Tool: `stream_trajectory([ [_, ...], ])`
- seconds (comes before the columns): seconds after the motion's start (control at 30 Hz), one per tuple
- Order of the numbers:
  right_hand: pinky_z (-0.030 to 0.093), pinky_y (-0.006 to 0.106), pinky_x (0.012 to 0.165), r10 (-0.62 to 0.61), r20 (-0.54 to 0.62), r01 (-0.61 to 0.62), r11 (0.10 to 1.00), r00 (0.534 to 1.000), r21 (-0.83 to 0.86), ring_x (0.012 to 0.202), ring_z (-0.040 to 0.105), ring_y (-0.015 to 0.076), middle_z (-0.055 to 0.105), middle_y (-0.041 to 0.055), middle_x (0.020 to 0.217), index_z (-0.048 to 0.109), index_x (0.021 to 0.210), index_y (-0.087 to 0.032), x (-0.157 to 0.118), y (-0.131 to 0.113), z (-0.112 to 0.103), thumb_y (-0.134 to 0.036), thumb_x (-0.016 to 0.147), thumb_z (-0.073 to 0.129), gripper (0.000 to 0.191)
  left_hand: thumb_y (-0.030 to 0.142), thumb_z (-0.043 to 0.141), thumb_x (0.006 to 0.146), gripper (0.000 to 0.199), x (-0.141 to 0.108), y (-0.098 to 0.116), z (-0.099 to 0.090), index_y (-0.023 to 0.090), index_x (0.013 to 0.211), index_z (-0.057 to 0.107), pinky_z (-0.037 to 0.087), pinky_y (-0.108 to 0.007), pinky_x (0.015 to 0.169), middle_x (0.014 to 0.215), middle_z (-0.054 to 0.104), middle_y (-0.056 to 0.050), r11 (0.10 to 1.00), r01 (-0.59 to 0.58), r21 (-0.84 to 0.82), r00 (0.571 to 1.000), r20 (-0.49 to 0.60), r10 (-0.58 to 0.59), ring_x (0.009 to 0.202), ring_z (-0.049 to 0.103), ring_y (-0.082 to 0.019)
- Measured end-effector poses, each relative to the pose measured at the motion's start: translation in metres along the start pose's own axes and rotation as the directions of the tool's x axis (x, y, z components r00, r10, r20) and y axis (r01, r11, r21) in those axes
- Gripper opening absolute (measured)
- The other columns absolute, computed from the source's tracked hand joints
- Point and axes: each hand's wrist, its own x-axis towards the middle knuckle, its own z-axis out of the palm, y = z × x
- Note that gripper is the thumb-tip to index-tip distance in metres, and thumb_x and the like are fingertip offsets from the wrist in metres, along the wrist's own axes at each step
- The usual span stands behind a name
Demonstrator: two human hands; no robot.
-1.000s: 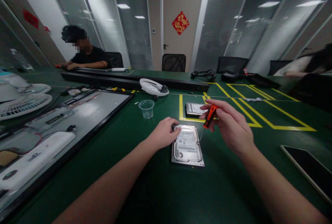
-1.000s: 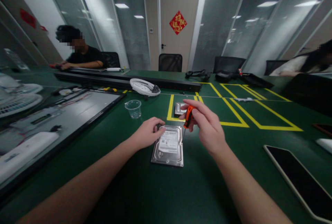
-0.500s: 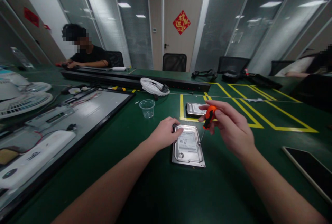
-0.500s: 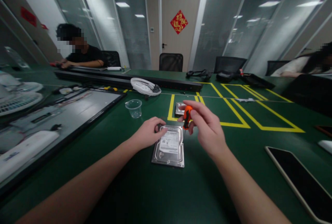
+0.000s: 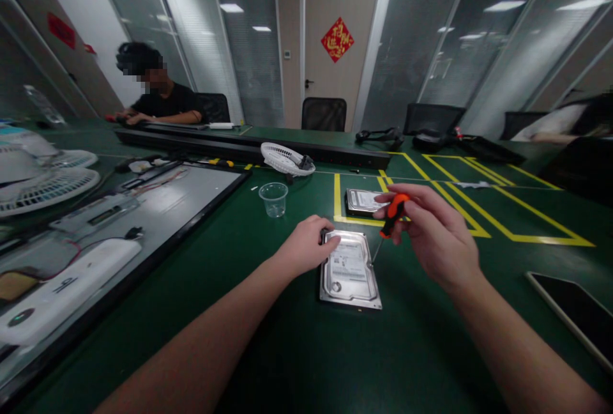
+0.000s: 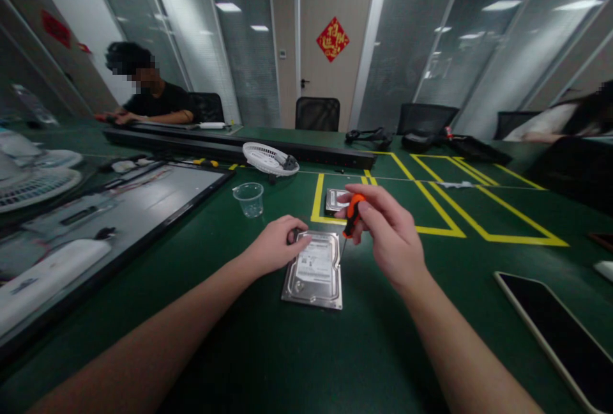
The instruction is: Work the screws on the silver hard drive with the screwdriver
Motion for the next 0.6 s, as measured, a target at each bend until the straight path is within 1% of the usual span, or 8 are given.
stream_trajectory([
  [0.07,0.055,0.027,0.051,0.027,0.015,-0.027,0.999,1.000,0.038,0.086,0.073,0.0201,0.074,0.0087,0.119,0.070,0.121,-0.028,0.0001,-0.0010,-0.0012,-0.031,0.100,0.062,0.023,0.036,0.065,0.093,0.026,0.0001,0.0002,0.0001,0.016,0.107,0.075,0.052,-0.035,0.078,0.098,0.067,-0.007,1.000,0.002,-0.005,1.000,0.002,-0.002,0.082,0.062,-0.020],
  [0.13,0.055,0.027,0.051,0.005,0.011,-0.005,1.000,1.000,0.016,0.082,0.073,0.0189,0.074,0.0087,0.119,0.069,0.118,-0.027,0.0001,-0.0030,-0.0006,-0.030,0.097,0.067,0.021,0.036,0.065,0.093,0.026,0.0000,0.0004,0.0003,0.016,0.106,0.075,0.051,-0.034,0.077,0.098,0.067,-0.007,1.000,0.004,-0.013,1.000,0.000,-0.004,0.080,0.062,-0.019],
  [0.2,0.054,0.025,0.048,-0.023,-0.016,0.023,0.999,1.000,-0.023,0.082,0.074,0.0189,0.075,0.0084,0.115,0.067,0.111,-0.025,0.0000,-0.0046,0.0010,-0.030,0.093,0.074,0.020,0.035,0.065,0.093,0.026,-0.0002,0.0004,0.0004,0.016,0.107,0.075,0.051,-0.034,0.076,0.098,0.067,-0.007,1.000,-0.001,-0.020,1.000,-0.007,0.001,0.079,0.062,-0.019],
  [0.27,0.050,0.022,0.043,-0.030,-0.053,0.027,0.998,0.998,-0.048,0.083,0.075,0.0204,0.076,0.0069,0.108,0.062,0.105,-0.026,-0.0001,-0.0048,0.0024,-0.030,0.088,0.080,0.025,0.035,0.066,0.093,0.026,-0.0004,0.0002,0.0006,0.016,0.107,0.075,0.052,-0.034,0.077,0.099,0.067,-0.007,1.000,-0.004,-0.022,1.000,-0.011,0.003,0.079,0.062,-0.019],
  [0.33,0.049,0.020,0.041,-0.021,-0.062,0.017,0.998,0.998,-0.056,0.080,0.076,0.0201,0.075,0.0046,0.101,0.060,0.106,-0.027,-0.0001,-0.0035,0.0024,-0.030,0.087,0.082,0.030,0.036,0.066,0.093,0.027,-0.0004,-0.0002,0.0005,0.016,0.108,0.075,0.052,-0.034,0.078,0.100,0.067,-0.007,1.000,-0.005,-0.023,1.000,-0.010,0.005,0.080,0.062,-0.019],
  [0.43,0.052,0.022,0.044,0.003,-0.010,-0.004,1.000,1.000,-0.012,0.079,0.073,0.0189,0.073,0.0046,0.097,0.065,0.115,-0.027,0.0002,-0.0010,-0.0003,-0.033,0.094,0.072,0.023,0.037,0.066,0.093,0.027,-0.0006,-0.0004,-0.0002,0.016,0.109,0.075,0.052,-0.034,0.077,0.100,0.067,-0.007,1.000,-0.002,-0.030,1.000,-0.004,0.002,0.079,0.062,-0.019],
  [0.53,0.054,0.025,0.047,0.057,0.044,-0.060,0.996,0.997,0.066,0.085,0.074,0.0205,0.073,0.0077,0.107,0.069,0.123,-0.028,0.0008,0.0000,-0.0032,-0.033,0.102,0.056,0.025,0.037,0.065,0.093,0.027,-0.0009,-0.0003,-0.0007,0.016,0.109,0.075,0.052,-0.034,0.077,0.101,0.067,-0.007,1.000,0.007,-0.031,1.000,0.002,-0.007,0.079,0.062,-0.019],
  [0.6,0.056,0.027,0.049,0.056,0.046,-0.059,0.997,0.997,0.058,0.089,0.075,0.0217,0.074,0.0087,0.115,0.068,0.122,-0.028,0.0010,-0.0003,-0.0035,-0.032,0.102,0.058,0.024,0.037,0.065,0.093,0.027,-0.0009,-0.0003,-0.0006,0.017,0.109,0.075,0.052,-0.033,0.076,0.101,0.067,-0.007,1.000,0.014,-0.024,1.000,0.004,-0.014,0.079,0.062,-0.019],
])
